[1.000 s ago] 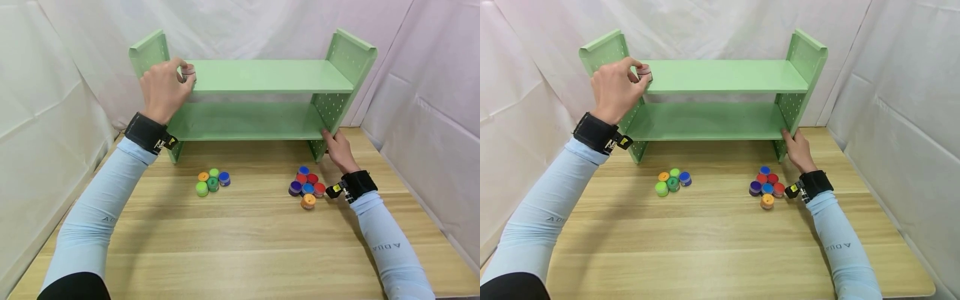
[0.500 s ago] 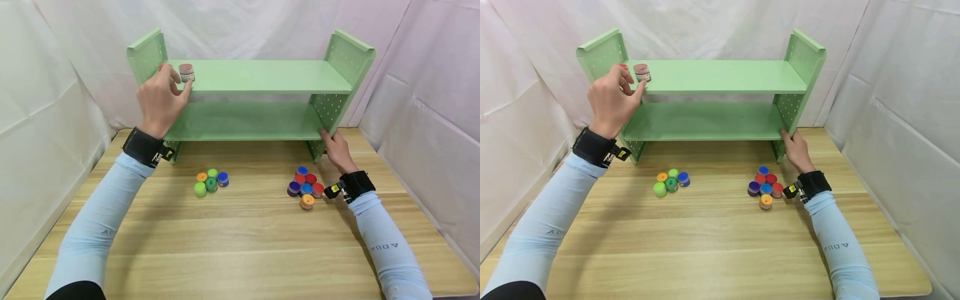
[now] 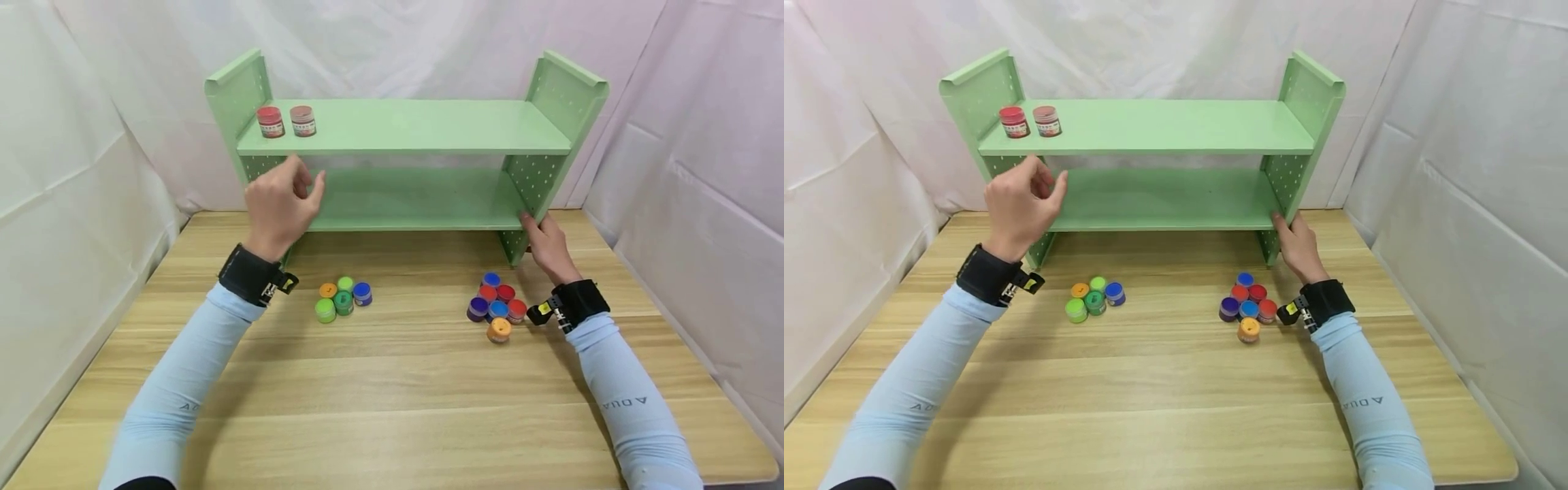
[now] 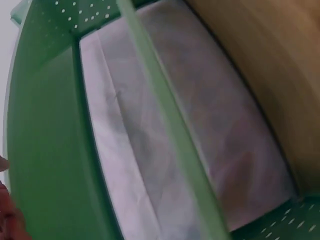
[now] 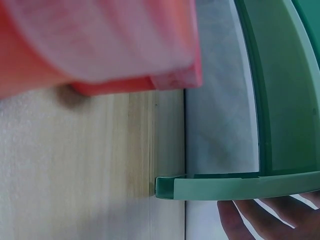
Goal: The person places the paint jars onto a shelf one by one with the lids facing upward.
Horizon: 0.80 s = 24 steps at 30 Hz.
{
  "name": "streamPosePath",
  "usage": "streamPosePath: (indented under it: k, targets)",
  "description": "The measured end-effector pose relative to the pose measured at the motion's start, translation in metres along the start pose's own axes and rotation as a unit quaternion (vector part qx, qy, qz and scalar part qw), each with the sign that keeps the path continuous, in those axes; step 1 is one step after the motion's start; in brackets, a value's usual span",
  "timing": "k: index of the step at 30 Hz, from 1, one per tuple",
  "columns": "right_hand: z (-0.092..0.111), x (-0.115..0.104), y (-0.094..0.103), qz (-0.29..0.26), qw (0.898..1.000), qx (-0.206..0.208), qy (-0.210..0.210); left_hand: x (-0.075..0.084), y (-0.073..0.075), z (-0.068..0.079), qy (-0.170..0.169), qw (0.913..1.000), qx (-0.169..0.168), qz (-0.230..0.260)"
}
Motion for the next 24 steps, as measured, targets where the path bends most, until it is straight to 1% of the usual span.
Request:
streamPosePath:
  k: [2,5,9,10,12,14,16,18,21,24]
  targets:
    - [0.001,0.0,0.0,-0.001,1.0,-0.001,0.002,0.003,-0.007,0.01,-0.004,0.9996,-0.024,0.015]
    - [0.001,-0.002,-0.001,-0.003,1.0,-0.003,0.002,0.007,-0.017,0.025,-0.003,0.9979,-0.052,0.038]
    - [0.001,-0.005,0.0,0.002,1.0,0.001,0.004,0.007,-0.03,0.043,-0.011,0.9946,-0.084,0.06]
    - [0.001,-0.005,0.0,0.003,1.0,0.003,0.004,0.007,-0.034,0.047,-0.013,0.993,-0.098,0.066]
    - [0.0,-0.006,0.0,0.008,1.0,0.006,0.005,0.005,-0.041,0.055,-0.013,0.9877,-0.137,0.074]
    - [0.0,-0.006,0.0,0.008,1.0,0.006,0.005,0.002,-0.048,0.064,-0.004,0.9787,-0.19,0.078]
    - [-0.001,-0.005,-0.001,0.008,1.0,0.004,0.005,-0.002,-0.055,0.073,0.015,0.964,-0.254,0.077]
    - [-0.001,-0.004,-0.001,0.007,1.0,0.003,0.004,-0.005,-0.062,0.082,0.032,0.9438,-0.322,0.066]
    - [-0.001,-0.003,0.0,0.007,1.0,0.002,0.002,-0.009,-0.071,0.094,0.052,0.9027,-0.423,0.057]
    - [0.0,-0.005,0.0,0.003,1.0,-0.001,-0.001,-0.011,-0.076,0.104,0.06,0.8617,-0.499,0.067]
Point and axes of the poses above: each hand's wrist, its own z-axis away from the middle knuckle, its own y-axis out of the back of the hand, x = y × z, the point moved 6 cm from there along -z, towards the middle knuckle, and after that the axes turned 1 degree about -y, right-handed, at the moved point
